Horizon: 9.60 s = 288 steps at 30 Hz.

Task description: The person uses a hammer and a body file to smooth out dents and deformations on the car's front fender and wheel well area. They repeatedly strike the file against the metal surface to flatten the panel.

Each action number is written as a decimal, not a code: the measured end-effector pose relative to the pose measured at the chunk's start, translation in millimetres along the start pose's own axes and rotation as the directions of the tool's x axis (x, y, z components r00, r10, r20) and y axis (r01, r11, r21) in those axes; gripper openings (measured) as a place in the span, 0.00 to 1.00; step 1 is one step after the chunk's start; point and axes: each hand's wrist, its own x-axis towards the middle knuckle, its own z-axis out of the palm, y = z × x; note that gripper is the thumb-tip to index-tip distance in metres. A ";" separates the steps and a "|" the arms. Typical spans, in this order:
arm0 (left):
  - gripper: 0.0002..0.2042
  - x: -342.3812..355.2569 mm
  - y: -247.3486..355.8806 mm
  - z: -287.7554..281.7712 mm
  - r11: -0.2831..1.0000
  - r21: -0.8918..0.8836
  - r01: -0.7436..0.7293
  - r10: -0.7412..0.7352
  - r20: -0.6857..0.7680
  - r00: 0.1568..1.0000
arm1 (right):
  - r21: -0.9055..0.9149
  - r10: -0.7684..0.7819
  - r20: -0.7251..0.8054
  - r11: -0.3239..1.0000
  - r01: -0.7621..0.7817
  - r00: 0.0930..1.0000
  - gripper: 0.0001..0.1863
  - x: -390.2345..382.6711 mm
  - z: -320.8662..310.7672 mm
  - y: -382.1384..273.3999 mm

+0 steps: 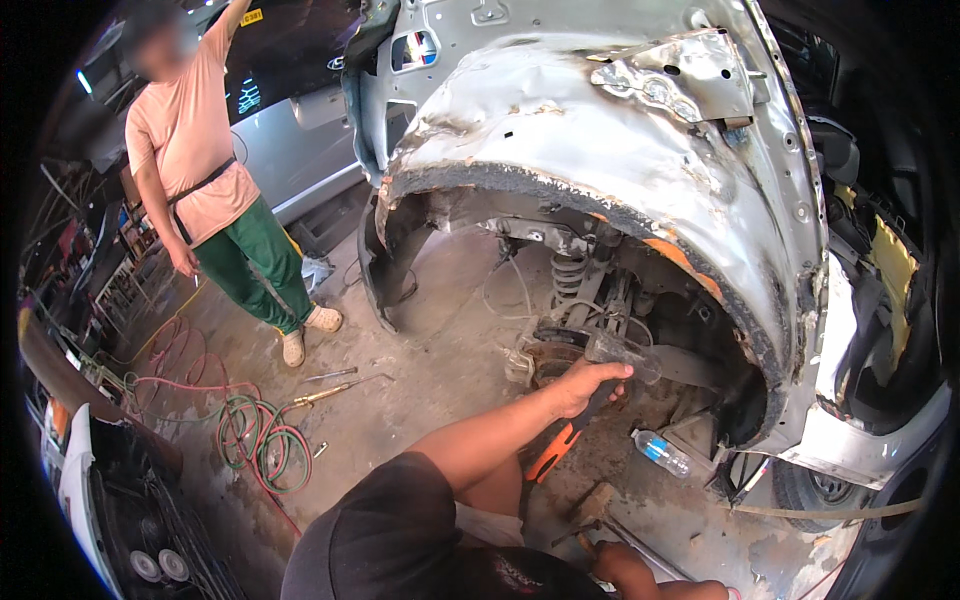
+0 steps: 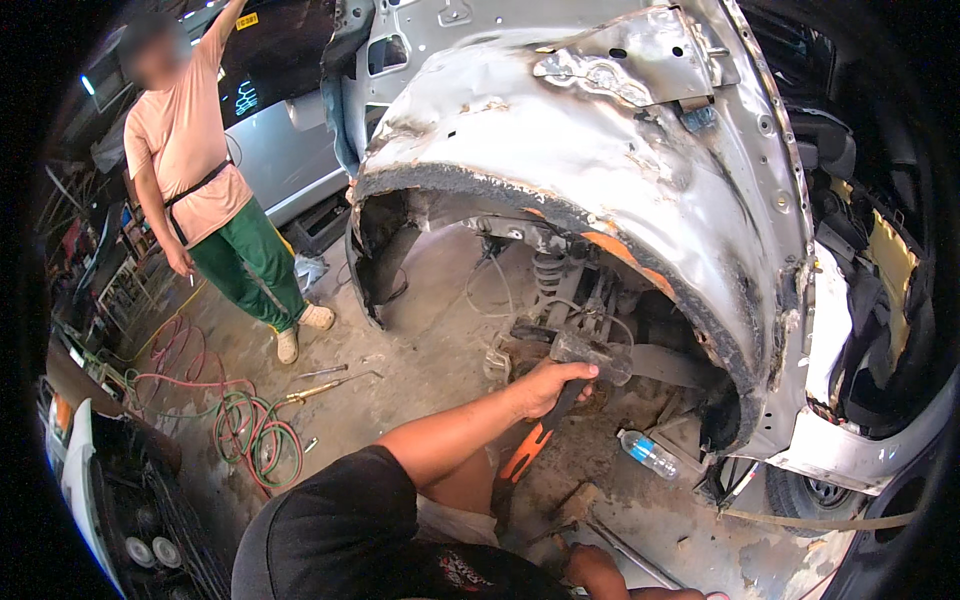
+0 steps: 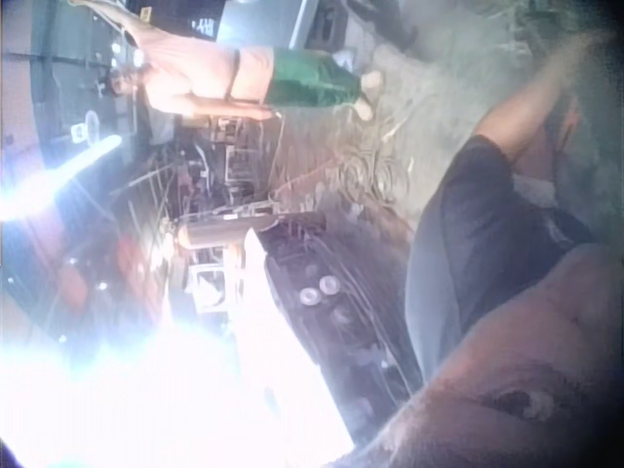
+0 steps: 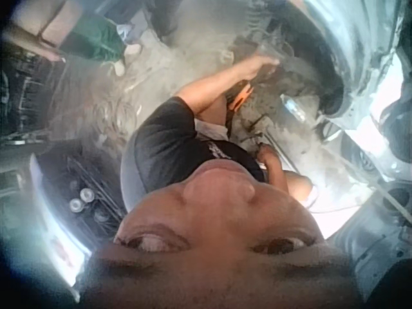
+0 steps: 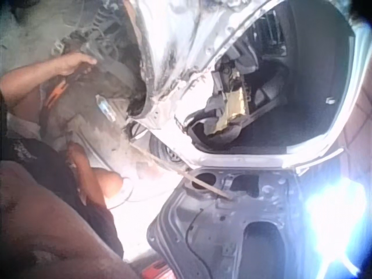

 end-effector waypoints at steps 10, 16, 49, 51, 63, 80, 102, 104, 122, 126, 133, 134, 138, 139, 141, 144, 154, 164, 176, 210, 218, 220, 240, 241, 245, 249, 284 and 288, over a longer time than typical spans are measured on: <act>0.17 6.3 -8.5 3.7 0.999 0.010 0.031 -0.032 0.070 0.997 | -0.032 0.020 -0.050 0.999 -0.022 0.999 0.27 3.6 3.2 3.4; 0.21 7.8 -6.7 12.4 0.974 -0.193 0.116 -0.113 0.025 0.993 | -0.035 0.020 -0.044 0.999 -0.021 0.999 0.28 -5.2 0.6 0.3; 0.30 48.5 20.4 40.8 0.944 -0.305 0.124 -0.105 0.076 0.992 | 0.160 -0.033 -0.185 0.985 0.063 0.982 0.26 -14.8 5.8 34.6; 0.30 71.4 36.3 58.4 0.935 -0.335 0.113 -0.057 0.173 0.983 | 0.289 -0.009 -0.361 0.950 0.121 0.933 0.23 -69.1 -64.5 1.4; 0.27 101.9 55.9 104.7 0.887 -0.452 -0.089 0.230 0.267 0.936 | 0.512 0.306 -0.705 0.844 0.160 0.640 0.27 -233.0 -241.1 -123.2; 0.27 71.6 117.4 45.6 0.841 -0.500 -0.205 0.340 0.194 0.920 | 0.185 0.089 -0.513 0.983 0.008 0.853 0.17 -173.9 -221.8 -152.9; 0.30 70.2 132.6 12.4 0.733 -0.631 -0.253 0.407 0.109 0.907 | 0.430 0.433 -0.808 0.897 -0.102 0.400 0.13 -153.1 -214.9 -107.0; 0.30 70.7 134.1 12.5 0.733 -0.630 -0.256 0.402 0.098 0.910 | 0.265 0.210 -0.534 0.961 -0.074 0.819 0.14 -147.5 -205.1 -140.6; 0.28 65.2 135.9 9.5 0.739 -0.600 -0.305 0.456 0.113 0.883 | 0.037 -0.151 -0.381 0.983 0.178 0.912 0.15 -181.3 -235.6 -127.9; 0.29 63.6 132.6 12.3 0.747 -0.607 -0.271 0.415 0.108 0.903 | 0.365 0.379 -0.807 0.923 -0.122 0.453 0.14 -152.1 -218.8 -117.0; 0.29 59.6 138.9 4.4 0.740 -0.600 -0.302 0.454 0.115 0.884 | 0.340 0.222 -0.727 0.939 0.059 0.650 0.13 -178.3 -246.1 -148.0; 0.29 60.3 137.8 5.7 0.736 -0.605 -0.305 0.462 0.119 0.879 | 0.520 0.428 -0.788 0.847 0.107 0.442 0.13 -184.3 -254.9 -145.6; 0.29 63.1 134.5 9.3 0.729 -0.626 -0.278 0.424 0.094 0.901 | 0.245 0.203 -0.788 0.969 -0.007 0.581 0.16 -149.4 -205.9 -136.5; 0.29 63.5 136.3 6.7 0.726 -0.626 -0.285 0.436 0.099 0.895 | 0.222 0.185 -0.633 0.974 -0.053 0.752 0.18 -155.9 -219.9 -149.4; 0.29 64.1 136.9 1.9 0.718 -0.633 -0.290 0.453 0.108 0.885 | 0.112 0.049 -0.548 0.994 0.015 0.835 0.21 -169.1 -238.2 -151.6; 0.29 58.7 139.4 -0.6 0.722 -0.612 -0.324 0.486 0.115 0.867 | 0.550 0.395 -0.808 0.773 0.316 0.437 0.13 -183.7 -269.6 -150.4; 0.29 59.4 135.6 -5.5 0.712 -0.634 -0.302 0.472 0.114 0.874 | 0.536 0.377 -0.802 0.797 0.280 0.462 0.12 -182.3 -264.9 -132.6; 0.28 57.9 136.5 -5.7 0.698 -0.640 -0.321 0.479 0.084 0.874 | 0.511 0.422 -0.822 0.843 0.169 0.381 0.09 -154.1 -236.7 -122.2; 0.28 40.1 146.0 3.6 0.699 -0.646 -0.308 0.410 0.009 0.912 | 0.566 0.331 -0.647 0.813 0.141 0.687 0.12 -149.5 -213.4 -147.1; 0.28 50.8 145.3 -5.4 0.710 -0.617 -0.339 0.447 0.023 0.894 | 0.065 -0.021 -0.634 0.995 0.080 0.773 0.17 -192.3 -260.0 -153.3; 0.28 50.1 144.3 -14.5 0.680 -0.655 -0.330 0.453 0.022 0.891 | -0.025 -0.135 -0.369 0.990 0.136 0.919 0.17 -176.7 -235.4 -157.3; 0.28 49.4 147.8 -19.1 0.678 -0.652 -0.340 0.456 0.010 0.890 | 0.107 0.011 -0.480 0.993 0.046 0.877 0.17 -186.4 -248.8 -152.5; 0.30 36.0 156.3 -26.8 0.636 -0.695 -0.337 0.459 -0.011 0.888 | -0.027 0.037 -0.554 0.998 -0.062 0.832 0.17 -192.7 -263.1 -169.1; 0.30 33.8 157.3 -24.7 0.639 -0.692 -0.334 0.453 -0.012 0.891 | -0.055 0.007 -0.625 0.997 -0.052 0.781 0.17 -197.2 -269.9 -159.5; 0.31 29.0 159.7 -25.8 0.647 -0.700 -0.304 0.409 -0.018 0.912 | 0.243 0.232 -0.807 0.969 -0.052 0.543 0.13 -181.6 -275.5 -179.6; 0.30 29.3 157.2 -24.8 0.644 -0.694 -0.322 0.448 0.001 0.894 | -0.131 -0.029 -0.546 0.990 -0.051 0.837 0.15 -183.0 -262.9 -176.9; 0.32 22.4 162.2 -17.3 0.653 -0.664 -0.364 0.420 -0.083 0.904 | -0.124 -0.021 -0.896 0.971 -0.204 0.444 0.16 -173.6 -303.9 -204.5; 0.32 17.5 162.9 -20.8 0.653 -0.659 -0.374 0.411 -0.106 0.905 | -0.272 -0.128 -0.555 0.962 -0.035 0.822 0.16 -177.2 -282.2 -199.7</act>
